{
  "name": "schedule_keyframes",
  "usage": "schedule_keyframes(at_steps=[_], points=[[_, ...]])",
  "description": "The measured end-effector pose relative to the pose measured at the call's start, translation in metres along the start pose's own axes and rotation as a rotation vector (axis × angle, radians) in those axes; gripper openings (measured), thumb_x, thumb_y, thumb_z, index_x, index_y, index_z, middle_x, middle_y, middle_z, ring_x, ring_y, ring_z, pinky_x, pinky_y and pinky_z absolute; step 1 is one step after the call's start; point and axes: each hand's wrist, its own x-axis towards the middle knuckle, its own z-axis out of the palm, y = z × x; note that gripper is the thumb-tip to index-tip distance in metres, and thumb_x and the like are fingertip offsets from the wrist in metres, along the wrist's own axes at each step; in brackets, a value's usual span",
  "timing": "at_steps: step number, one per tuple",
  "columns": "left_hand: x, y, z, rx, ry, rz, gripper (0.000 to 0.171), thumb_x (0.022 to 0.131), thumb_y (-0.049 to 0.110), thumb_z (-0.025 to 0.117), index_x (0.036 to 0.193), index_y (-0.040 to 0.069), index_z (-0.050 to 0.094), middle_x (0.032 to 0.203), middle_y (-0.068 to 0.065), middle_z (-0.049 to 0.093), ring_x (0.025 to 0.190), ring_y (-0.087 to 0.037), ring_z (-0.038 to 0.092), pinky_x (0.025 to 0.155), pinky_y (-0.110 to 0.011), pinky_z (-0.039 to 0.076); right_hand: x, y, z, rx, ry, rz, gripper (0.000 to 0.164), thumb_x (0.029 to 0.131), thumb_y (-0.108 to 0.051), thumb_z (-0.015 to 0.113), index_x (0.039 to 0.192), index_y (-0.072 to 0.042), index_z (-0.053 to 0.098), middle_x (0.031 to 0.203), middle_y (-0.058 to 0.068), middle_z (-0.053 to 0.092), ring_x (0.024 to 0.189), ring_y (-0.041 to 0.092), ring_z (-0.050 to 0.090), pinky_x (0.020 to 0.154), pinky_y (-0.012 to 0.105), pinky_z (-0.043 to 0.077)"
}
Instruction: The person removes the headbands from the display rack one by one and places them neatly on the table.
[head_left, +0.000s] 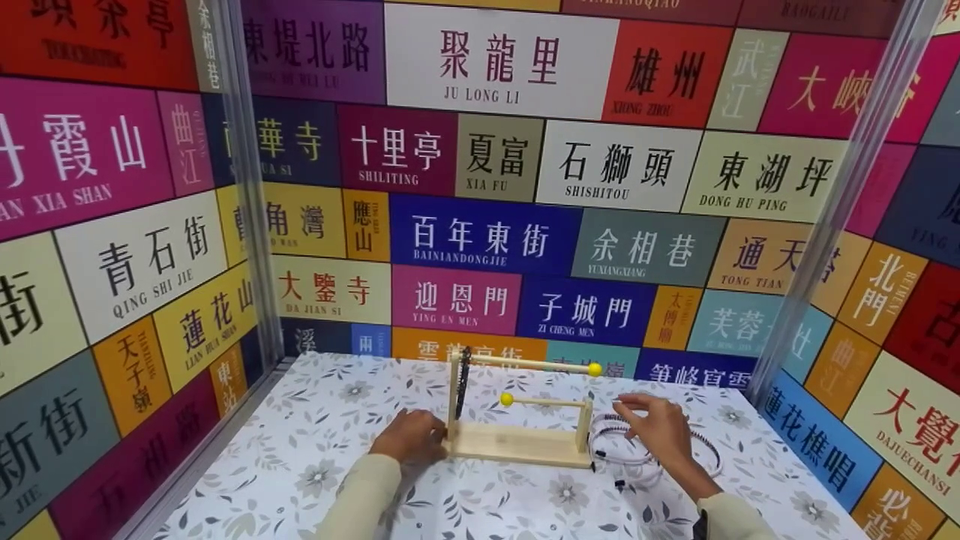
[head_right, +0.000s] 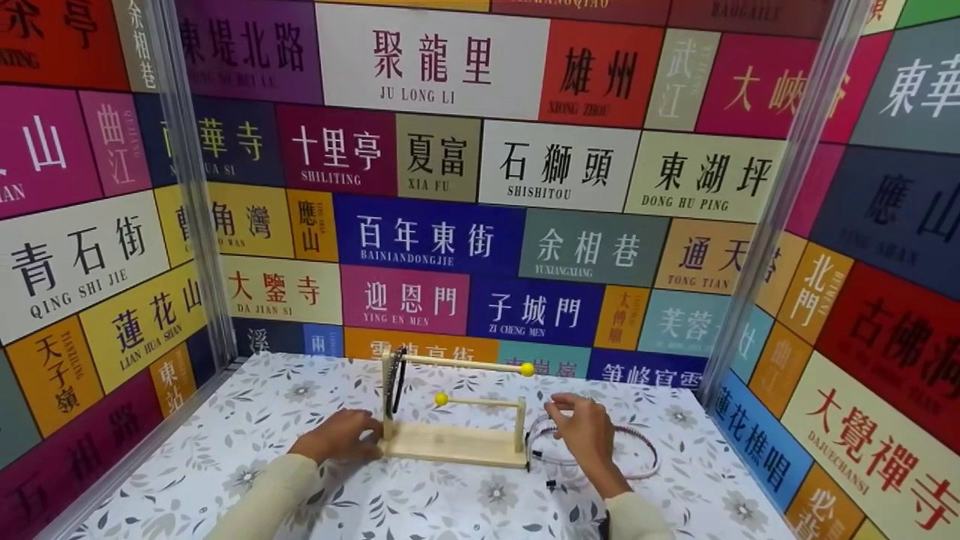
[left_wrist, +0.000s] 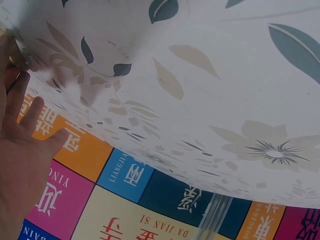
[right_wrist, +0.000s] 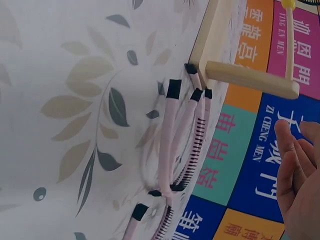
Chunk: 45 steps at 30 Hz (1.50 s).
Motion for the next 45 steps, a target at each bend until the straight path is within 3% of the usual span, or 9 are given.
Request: schedule_keyframes(at_steps=[10, 24, 28, 33, 40, 45], points=[[-0.003, 0.002, -0.001, -0.074, -0.007, -0.06, 0.032, 0.083, 0.016, 0.086, 0.113, 0.012, 0.079, 0.115, -0.006, 0.077, 0.104, -0.028, 0.07, 0.098, -0.048, 0.057, 0.004, -0.024, 0.013, 0.057, -0.043, 0.009, 0.027, 0.093, -0.026, 0.08, 0.117, -0.013, 0.079, 0.104, 0.01, 0.079, 0.048, 0.008, 0.064, 0.035, 0.022, 0.022], [-0.006, 0.004, 0.0, -0.08, -0.027, -0.089, 0.027, 0.084, 0.017, 0.085, 0.11, 0.014, 0.079, 0.108, -0.004, 0.077, 0.095, -0.024, 0.069, 0.095, -0.048, 0.058, 0.001, -0.057, 0.043, 0.108, -0.099, -0.059, 0.018, 0.092, -0.023, 0.081, 0.109, -0.018, 0.082, 0.095, 0.001, 0.08, 0.045, 0.007, 0.062, 0.036, 0.021, 0.032], [-0.004, 0.001, 0.004, -0.073, 0.002, -0.072, 0.026, 0.083, 0.014, 0.085, 0.109, 0.014, 0.08, 0.105, -0.002, 0.077, 0.096, -0.024, 0.07, 0.094, -0.046, 0.058, 0.001, -0.067, 0.055, 0.105, -0.128, -0.077, 0.016, 0.091, -0.024, 0.081, 0.107, -0.021, 0.082, 0.094, -0.001, 0.08, 0.046, 0.011, 0.064, 0.034, 0.023, 0.034], [-0.003, -0.002, 0.005, -0.056, 0.017, -0.053, 0.028, 0.082, 0.014, 0.086, 0.109, 0.015, 0.08, 0.106, -0.002, 0.077, 0.1, -0.025, 0.07, 0.098, -0.047, 0.057, 0.001, -0.083, 0.07, 0.118, -0.153, -0.139, 0.016, 0.092, -0.026, 0.08, 0.107, -0.021, 0.082, 0.094, -0.001, 0.081, 0.049, 0.021, 0.068, 0.033, 0.024, 0.036], [-0.007, 0.001, -0.001, -0.115, 0.009, -0.071, 0.03, 0.081, 0.014, 0.087, 0.11, 0.013, 0.08, 0.109, -0.006, 0.076, 0.102, -0.028, 0.069, 0.097, -0.05, 0.056, 0.001, -0.112, 0.094, 0.09, -0.152, -0.267, 0.02, 0.093, -0.03, 0.079, 0.108, -0.016, 0.082, 0.093, -0.002, 0.08, 0.045, 0.012, 0.066, 0.033, 0.022, 0.037], [-0.006, 0.003, -0.002, -0.132, -0.008, -0.093, 0.032, 0.083, 0.016, 0.086, 0.114, 0.013, 0.079, 0.115, -0.007, 0.076, 0.109, -0.03, 0.069, 0.103, -0.051, 0.054, -0.002, -0.128, 0.108, 0.128, -0.199, -0.289, 0.021, 0.094, -0.031, 0.078, 0.109, -0.016, 0.082, 0.095, 0.0, 0.081, 0.046, 0.013, 0.067, 0.034, 0.021, 0.039]])
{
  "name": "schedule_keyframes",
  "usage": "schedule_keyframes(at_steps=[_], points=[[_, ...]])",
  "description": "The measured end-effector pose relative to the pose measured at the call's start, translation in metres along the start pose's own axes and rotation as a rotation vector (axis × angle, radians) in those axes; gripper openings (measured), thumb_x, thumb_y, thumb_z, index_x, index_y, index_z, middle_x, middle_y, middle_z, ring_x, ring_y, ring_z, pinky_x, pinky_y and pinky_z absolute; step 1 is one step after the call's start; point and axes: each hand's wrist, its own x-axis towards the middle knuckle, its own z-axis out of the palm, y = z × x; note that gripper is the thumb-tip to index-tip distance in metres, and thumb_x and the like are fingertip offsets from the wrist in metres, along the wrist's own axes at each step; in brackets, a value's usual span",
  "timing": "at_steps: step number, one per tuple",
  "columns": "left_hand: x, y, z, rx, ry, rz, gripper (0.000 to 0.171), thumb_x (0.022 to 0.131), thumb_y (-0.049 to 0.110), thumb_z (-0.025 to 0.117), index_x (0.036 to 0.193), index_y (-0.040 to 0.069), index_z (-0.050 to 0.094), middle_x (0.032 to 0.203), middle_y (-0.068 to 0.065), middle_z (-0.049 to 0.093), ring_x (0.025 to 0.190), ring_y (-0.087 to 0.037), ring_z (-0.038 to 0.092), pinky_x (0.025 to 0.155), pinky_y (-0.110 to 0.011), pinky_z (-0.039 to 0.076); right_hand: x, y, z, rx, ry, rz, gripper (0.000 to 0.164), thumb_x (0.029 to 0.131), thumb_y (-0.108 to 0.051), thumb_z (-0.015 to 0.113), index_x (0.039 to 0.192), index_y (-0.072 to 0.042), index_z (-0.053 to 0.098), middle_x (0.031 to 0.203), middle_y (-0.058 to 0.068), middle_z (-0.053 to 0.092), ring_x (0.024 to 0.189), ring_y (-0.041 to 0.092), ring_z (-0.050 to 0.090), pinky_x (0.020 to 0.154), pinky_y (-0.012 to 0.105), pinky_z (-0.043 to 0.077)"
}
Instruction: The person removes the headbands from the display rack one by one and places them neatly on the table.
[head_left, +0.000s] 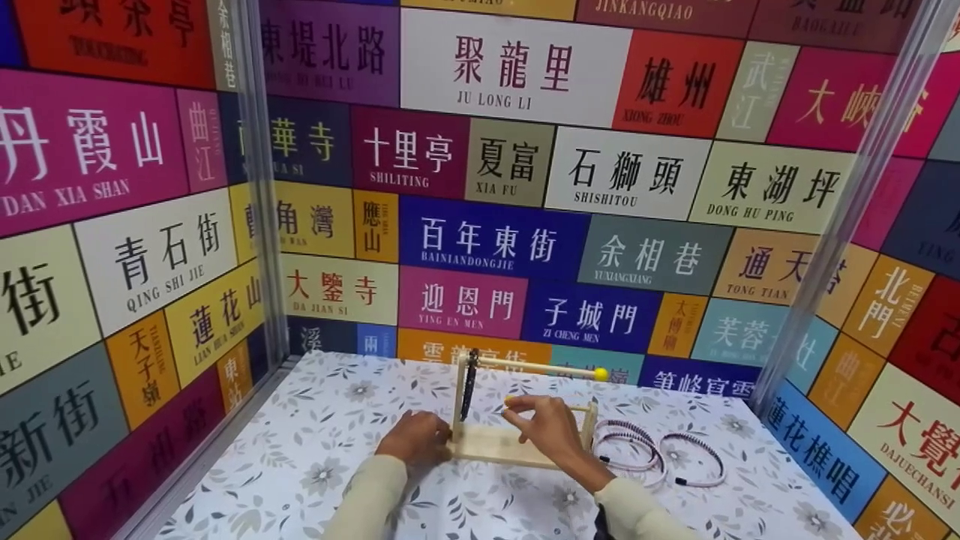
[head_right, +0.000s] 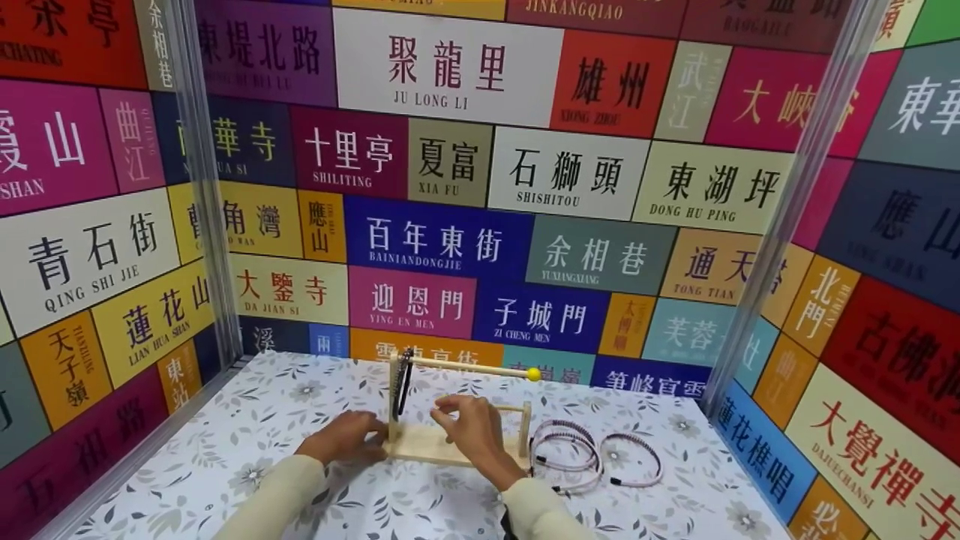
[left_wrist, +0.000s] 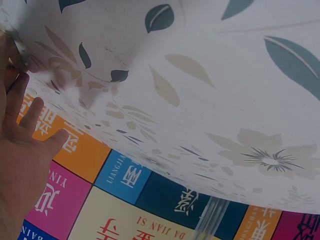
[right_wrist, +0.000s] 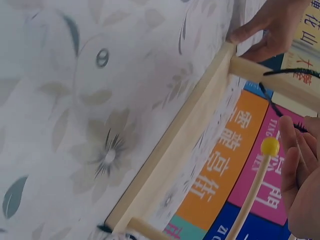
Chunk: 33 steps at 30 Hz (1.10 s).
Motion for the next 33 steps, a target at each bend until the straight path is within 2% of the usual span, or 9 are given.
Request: schedule_keyframes(at_steps=[4, 9, 11, 16, 18, 23, 27, 33], points=[[0.0, 0.001, 0.0, 0.01, -0.005, -0.016, 0.033, 0.084, 0.018, 0.085, 0.116, 0.013, 0.078, 0.116, -0.006, 0.076, 0.109, -0.03, 0.069, 0.103, -0.051, 0.054, 0.002, -0.006, 0.012, 0.029, -0.023, -0.002, 0.02, 0.095, -0.031, 0.078, 0.108, -0.017, 0.081, 0.096, -0.001, 0.08, 0.047, 0.016, 0.068, 0.033, 0.02, 0.037], [-0.002, 0.002, -0.001, 0.019, 0.002, -0.008, 0.033, 0.085, 0.017, 0.084, 0.117, 0.013, 0.078, 0.114, -0.005, 0.076, 0.106, -0.027, 0.07, 0.101, -0.048, 0.055, 0.004, -0.011, 0.023, 0.033, -0.026, -0.017, 0.019, 0.094, -0.03, 0.078, 0.108, -0.017, 0.082, 0.095, -0.001, 0.08, 0.046, 0.011, 0.066, 0.033, 0.019, 0.036], [-0.002, 0.002, -0.001, 0.051, 0.018, 0.043, 0.03, 0.084, 0.016, 0.085, 0.114, 0.011, 0.079, 0.111, -0.006, 0.077, 0.101, -0.026, 0.071, 0.097, -0.046, 0.057, 0.005, -0.013, 0.026, 0.036, -0.03, -0.027, 0.019, 0.094, -0.029, 0.078, 0.109, -0.017, 0.081, 0.095, -0.001, 0.08, 0.045, 0.009, 0.065, 0.032, 0.019, 0.037], [-0.001, -0.001, -0.001, 0.123, 0.067, 0.167, 0.025, 0.083, 0.015, 0.085, 0.106, 0.006, 0.081, 0.105, -0.009, 0.079, 0.093, -0.027, 0.072, 0.089, -0.043, 0.059, 0.007, -0.019, 0.032, 0.049, -0.051, -0.032, 0.018, 0.095, -0.025, 0.077, 0.109, -0.016, 0.081, 0.094, -0.001, 0.08, 0.048, 0.016, 0.069, 0.033, 0.017, 0.036], [-0.001, -0.003, -0.001, 0.12, 0.07, 0.175, 0.025, 0.083, 0.015, 0.085, 0.106, 0.006, 0.08, 0.104, -0.009, 0.079, 0.092, -0.027, 0.072, 0.089, -0.043, 0.06, 0.008, -0.022, 0.034, 0.048, -0.058, -0.025, 0.017, 0.094, -0.024, 0.078, 0.109, -0.016, 0.081, 0.094, -0.002, 0.08, 0.049, 0.017, 0.07, 0.034, 0.018, 0.036], [0.002, -0.005, 0.001, 0.119, 0.058, 0.152, 0.027, 0.084, 0.018, 0.085, 0.109, 0.007, 0.08, 0.106, -0.008, 0.078, 0.095, -0.026, 0.072, 0.091, -0.043, 0.059, 0.01, -0.027, 0.039, 0.048, -0.062, -0.002, 0.021, 0.09, -0.022, 0.082, 0.109, -0.013, 0.081, 0.093, -0.001, 0.08, 0.049, 0.015, 0.069, 0.037, 0.02, 0.043], [0.002, -0.003, 0.0, 0.106, 0.042, 0.109, 0.029, 0.084, 0.018, 0.085, 0.111, 0.008, 0.08, 0.109, -0.006, 0.078, 0.099, -0.026, 0.071, 0.096, -0.045, 0.058, 0.012, -0.032, 0.044, 0.035, -0.048, 0.008, 0.026, 0.087, -0.026, 0.085, 0.108, -0.01, 0.081, 0.09, 0.0, 0.08, 0.046, 0.006, 0.065, 0.04, 0.021, 0.046], [0.0, -0.002, 0.0, 0.073, 0.024, 0.041, 0.033, 0.085, 0.019, 0.085, 0.116, 0.01, 0.078, 0.113, -0.006, 0.077, 0.104, -0.027, 0.071, 0.1, -0.047, 0.056, 0.014, -0.037, 0.052, -0.055, 0.034, 0.02, 0.025, 0.082, -0.035, 0.088, 0.096, -0.015, 0.084, 0.08, -0.004, 0.079, 0.043, -0.008, 0.056, 0.045, 0.022, 0.048]])
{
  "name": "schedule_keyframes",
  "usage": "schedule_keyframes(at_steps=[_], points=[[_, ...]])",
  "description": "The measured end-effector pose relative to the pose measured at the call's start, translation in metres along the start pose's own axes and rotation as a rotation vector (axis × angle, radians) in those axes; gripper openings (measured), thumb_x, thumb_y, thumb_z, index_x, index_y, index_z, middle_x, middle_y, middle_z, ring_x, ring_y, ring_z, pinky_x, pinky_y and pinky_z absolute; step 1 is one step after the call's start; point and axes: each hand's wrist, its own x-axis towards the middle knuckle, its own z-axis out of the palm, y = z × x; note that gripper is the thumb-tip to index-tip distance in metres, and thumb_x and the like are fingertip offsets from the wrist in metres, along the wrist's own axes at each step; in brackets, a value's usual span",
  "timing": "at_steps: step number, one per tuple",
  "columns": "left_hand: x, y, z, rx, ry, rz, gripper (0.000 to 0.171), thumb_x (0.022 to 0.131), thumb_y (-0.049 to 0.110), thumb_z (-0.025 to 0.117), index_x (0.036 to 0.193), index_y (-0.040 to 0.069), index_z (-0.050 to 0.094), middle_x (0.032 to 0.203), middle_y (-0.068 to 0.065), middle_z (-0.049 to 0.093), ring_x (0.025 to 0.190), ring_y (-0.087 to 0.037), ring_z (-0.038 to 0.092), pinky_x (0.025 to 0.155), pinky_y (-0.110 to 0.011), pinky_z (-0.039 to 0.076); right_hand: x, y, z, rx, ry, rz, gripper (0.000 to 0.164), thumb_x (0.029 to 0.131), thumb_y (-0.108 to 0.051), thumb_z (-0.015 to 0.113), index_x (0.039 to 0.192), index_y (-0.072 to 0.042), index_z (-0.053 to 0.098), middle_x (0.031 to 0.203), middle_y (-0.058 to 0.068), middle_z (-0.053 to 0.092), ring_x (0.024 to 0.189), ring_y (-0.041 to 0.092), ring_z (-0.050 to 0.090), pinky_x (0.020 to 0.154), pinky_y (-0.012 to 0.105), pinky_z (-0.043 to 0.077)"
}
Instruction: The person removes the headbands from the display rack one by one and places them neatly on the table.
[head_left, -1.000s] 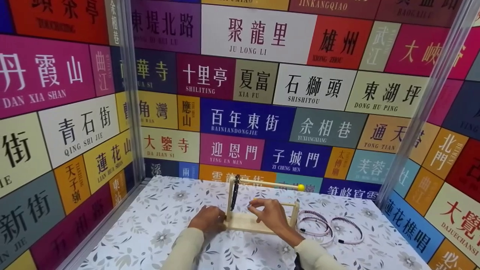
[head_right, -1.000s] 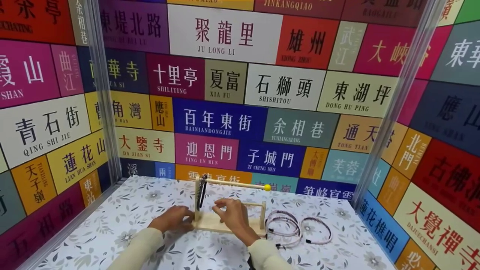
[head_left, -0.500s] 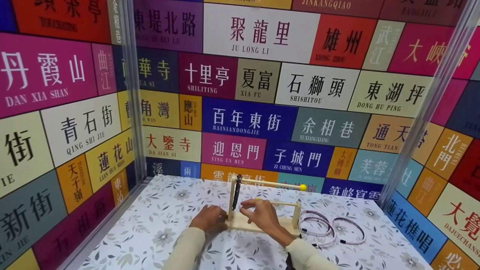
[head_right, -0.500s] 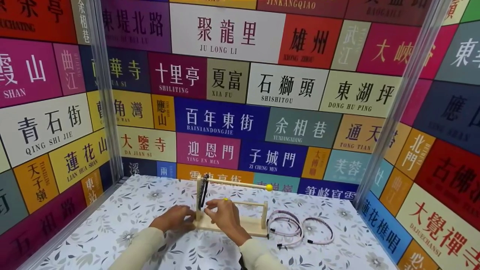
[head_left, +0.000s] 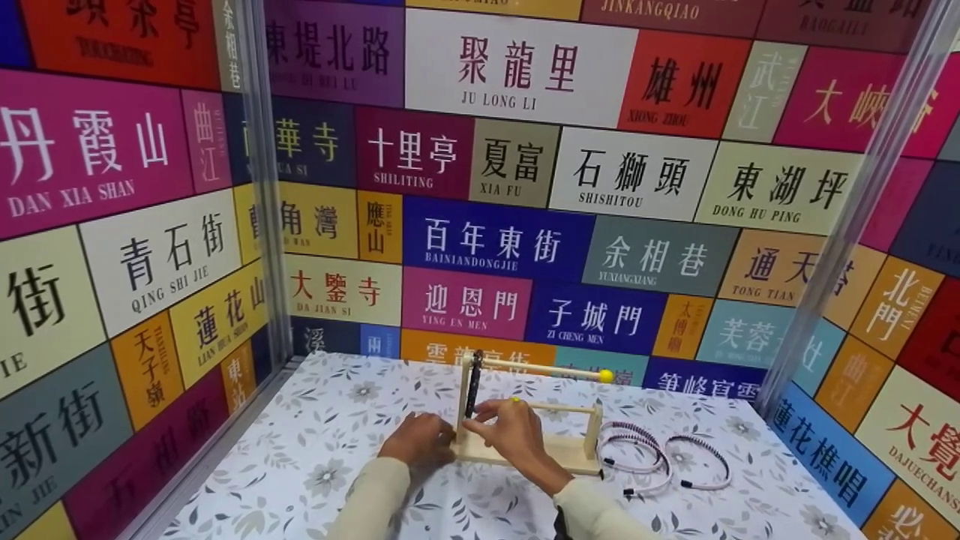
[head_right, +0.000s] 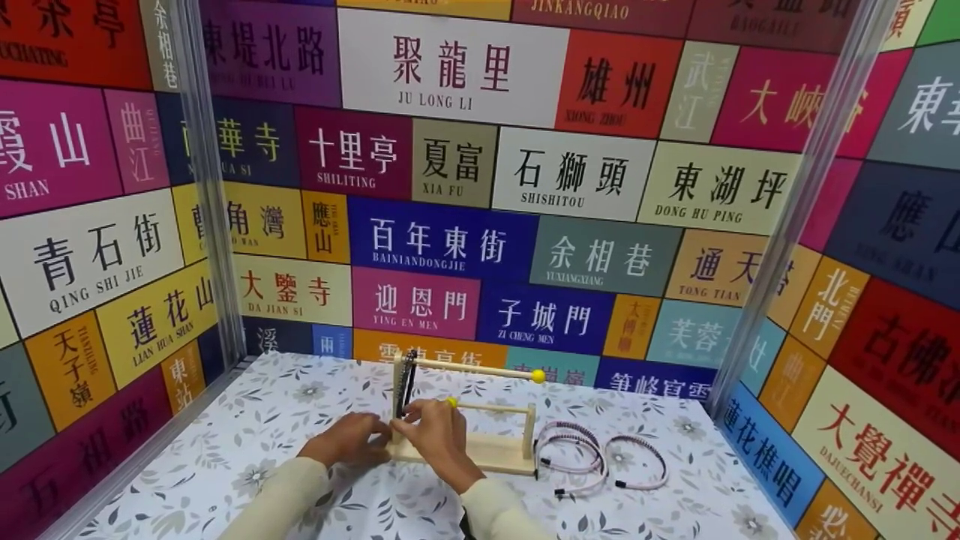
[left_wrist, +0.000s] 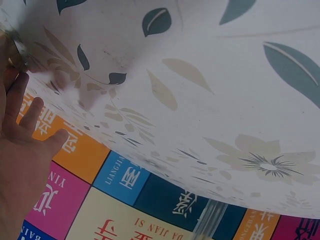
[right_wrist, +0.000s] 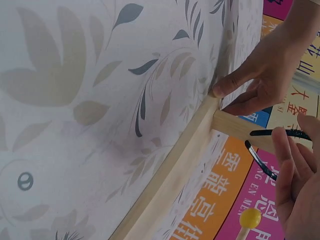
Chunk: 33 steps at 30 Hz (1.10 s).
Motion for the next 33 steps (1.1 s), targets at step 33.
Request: schedule_keyframes(at_steps=[33], points=[[0.01, -0.009, 0.006, -0.003, -0.033, -0.013, 0.034, 0.085, 0.021, 0.085, 0.117, 0.012, 0.078, 0.113, -0.004, 0.077, 0.106, -0.026, 0.07, 0.1, -0.046, 0.055, -0.003, 0.002, 0.006, 0.018, 0.068, 0.135, 0.011, 0.088, -0.025, 0.081, 0.097, -0.02, 0.081, 0.077, -0.006, 0.078, 0.044, -0.006, 0.059, 0.046, 0.023, 0.05]])
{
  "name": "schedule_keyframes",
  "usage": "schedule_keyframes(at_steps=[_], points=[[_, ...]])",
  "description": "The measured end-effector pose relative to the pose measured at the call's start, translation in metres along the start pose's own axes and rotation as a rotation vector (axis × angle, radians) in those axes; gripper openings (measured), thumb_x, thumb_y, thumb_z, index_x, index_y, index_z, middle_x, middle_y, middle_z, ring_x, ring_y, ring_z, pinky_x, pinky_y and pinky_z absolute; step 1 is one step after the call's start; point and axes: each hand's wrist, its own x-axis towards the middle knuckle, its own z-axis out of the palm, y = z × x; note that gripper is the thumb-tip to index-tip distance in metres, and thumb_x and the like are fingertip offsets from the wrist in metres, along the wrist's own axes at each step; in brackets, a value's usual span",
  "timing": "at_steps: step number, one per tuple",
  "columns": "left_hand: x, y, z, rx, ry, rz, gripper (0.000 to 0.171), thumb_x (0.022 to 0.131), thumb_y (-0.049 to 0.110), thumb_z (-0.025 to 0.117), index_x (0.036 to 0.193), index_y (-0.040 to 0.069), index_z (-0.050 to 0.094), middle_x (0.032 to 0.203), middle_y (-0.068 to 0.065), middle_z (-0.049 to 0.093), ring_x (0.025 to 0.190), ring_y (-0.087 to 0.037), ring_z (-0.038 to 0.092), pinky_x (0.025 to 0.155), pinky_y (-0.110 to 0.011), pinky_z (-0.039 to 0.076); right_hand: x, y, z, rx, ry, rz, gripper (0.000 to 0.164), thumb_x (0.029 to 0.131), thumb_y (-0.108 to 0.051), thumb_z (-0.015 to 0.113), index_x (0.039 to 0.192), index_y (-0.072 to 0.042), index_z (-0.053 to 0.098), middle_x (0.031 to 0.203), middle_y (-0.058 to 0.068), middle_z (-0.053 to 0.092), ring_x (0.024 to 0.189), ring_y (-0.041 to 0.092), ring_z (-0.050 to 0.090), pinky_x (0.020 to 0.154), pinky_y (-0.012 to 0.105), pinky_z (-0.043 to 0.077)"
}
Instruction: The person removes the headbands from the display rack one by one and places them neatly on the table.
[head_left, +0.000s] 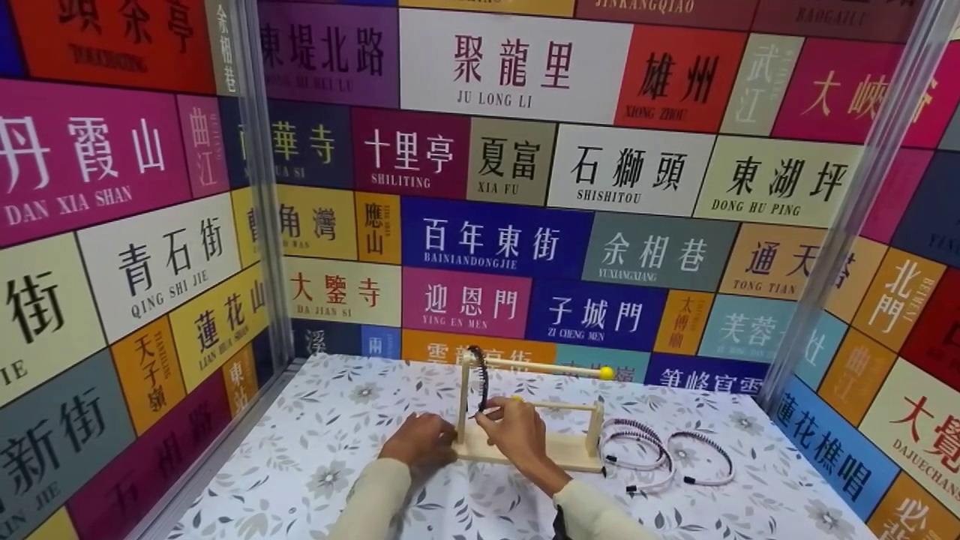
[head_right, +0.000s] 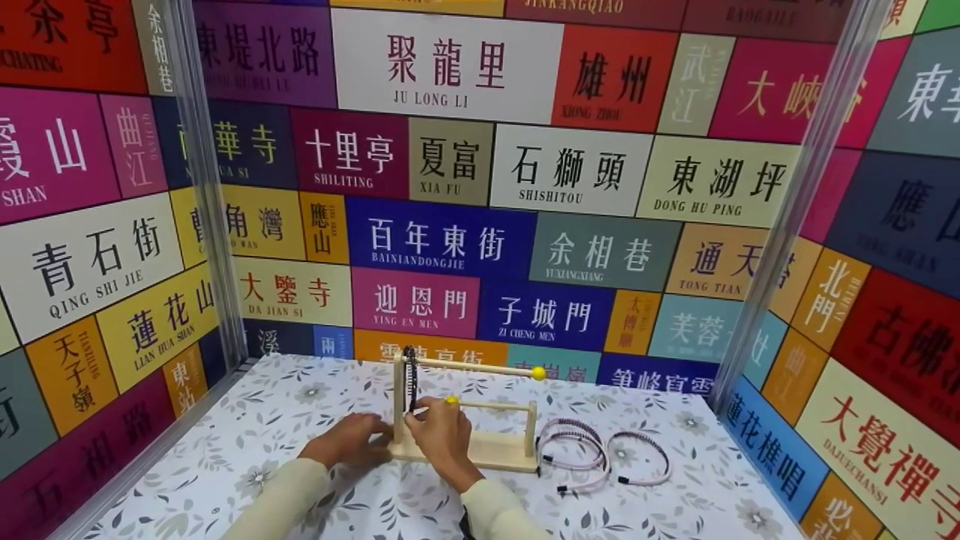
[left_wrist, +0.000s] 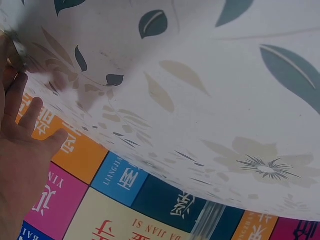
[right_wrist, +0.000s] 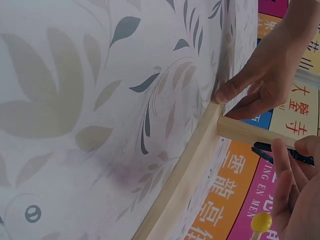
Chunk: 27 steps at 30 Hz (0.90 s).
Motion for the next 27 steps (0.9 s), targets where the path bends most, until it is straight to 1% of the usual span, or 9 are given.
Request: schedule_keyframes(at_steps=[6, 8, 10, 14, 17, 21, 23, 27], points=[[-0.002, 0.0, 0.001, 0.006, 0.022, 0.039, 0.03, 0.086, 0.019, 0.084, 0.115, 0.012, 0.079, 0.111, -0.005, 0.077, 0.102, -0.025, 0.07, 0.097, -0.046, 0.057, -0.002, 0.001, -0.001, 0.051, -0.03, -0.001, 0.015, 0.087, -0.023, 0.08, 0.1, -0.015, 0.08, 0.079, -0.004, 0.079, 0.045, -0.002, 0.061, 0.043, 0.024, 0.049], [-0.003, 0.001, 0.0, 0.008, 0.02, 0.045, 0.028, 0.086, 0.018, 0.084, 0.113, 0.011, 0.079, 0.109, -0.006, 0.077, 0.099, -0.024, 0.069, 0.095, -0.046, 0.057, -0.002, 0.001, -0.002, 0.055, -0.035, -0.006, 0.016, 0.088, -0.025, 0.08, 0.099, -0.014, 0.08, 0.079, -0.004, 0.079, 0.045, -0.002, 0.061, 0.043, 0.024, 0.049], [-0.003, 0.001, 0.001, 0.02, 0.02, 0.046, 0.028, 0.086, 0.018, 0.083, 0.113, 0.011, 0.079, 0.11, -0.005, 0.077, 0.1, -0.024, 0.069, 0.096, -0.046, 0.057, -0.003, 0.001, -0.003, 0.048, -0.034, -0.012, 0.016, 0.089, -0.029, 0.081, 0.097, -0.016, 0.079, 0.079, -0.004, 0.079, 0.044, -0.003, 0.06, 0.044, 0.023, 0.049], [-0.004, 0.003, -0.001, -0.005, 0.004, 0.004, 0.031, 0.086, 0.018, 0.084, 0.117, 0.012, 0.078, 0.115, -0.006, 0.076, 0.106, -0.025, 0.069, 0.101, -0.048, 0.055, -0.003, 0.001, -0.005, 0.032, -0.018, -0.025, 0.015, 0.092, -0.033, 0.08, 0.094, -0.018, 0.079, 0.079, -0.002, 0.079, 0.044, -0.001, 0.061, 0.044, 0.024, 0.048], [-0.007, 0.006, -0.004, -0.037, -0.013, -0.028, 0.033, 0.087, 0.018, 0.084, 0.118, 0.013, 0.078, 0.118, -0.005, 0.075, 0.11, -0.026, 0.069, 0.103, -0.049, 0.054, -0.002, 0.002, -0.007, 0.036, -0.013, -0.018, 0.012, 0.094, -0.032, 0.078, 0.094, -0.02, 0.078, 0.081, -0.003, 0.079, 0.047, 0.006, 0.066, 0.042, 0.024, 0.047], [-0.011, 0.01, -0.008, -0.056, -0.018, -0.033, 0.033, 0.086, 0.018, 0.084, 0.118, 0.014, 0.078, 0.119, -0.005, 0.075, 0.111, -0.027, 0.069, 0.104, -0.051, 0.053, -0.001, 0.004, -0.01, 0.057, -0.006, -0.012, 0.011, 0.095, -0.031, 0.077, 0.093, -0.021, 0.078, 0.081, -0.005, 0.079, 0.051, 0.015, 0.07, 0.039, 0.023, 0.044], [-0.012, 0.011, -0.008, -0.062, -0.018, -0.04, 0.033, 0.085, 0.018, 0.084, 0.118, 0.015, 0.078, 0.121, -0.005, 0.075, 0.113, -0.028, 0.068, 0.105, -0.051, 0.052, -0.001, 0.005, -0.011, 0.064, 0.003, -0.029, 0.011, 0.095, -0.03, 0.076, 0.094, -0.019, 0.078, 0.08, -0.003, 0.079, 0.052, 0.018, 0.071, 0.038, 0.023, 0.043], [-0.009, 0.008, -0.006, -0.075, -0.018, -0.06, 0.035, 0.086, 0.019, 0.084, 0.119, 0.014, 0.077, 0.122, -0.005, 0.075, 0.114, -0.028, 0.068, 0.106, -0.052, 0.052, 0.0, 0.008, -0.017, 0.077, 0.014, -0.035, 0.013, 0.095, -0.03, 0.077, 0.096, -0.017, 0.078, 0.08, -0.001, 0.079, 0.052, 0.017, 0.07, 0.036, 0.023, 0.041]])
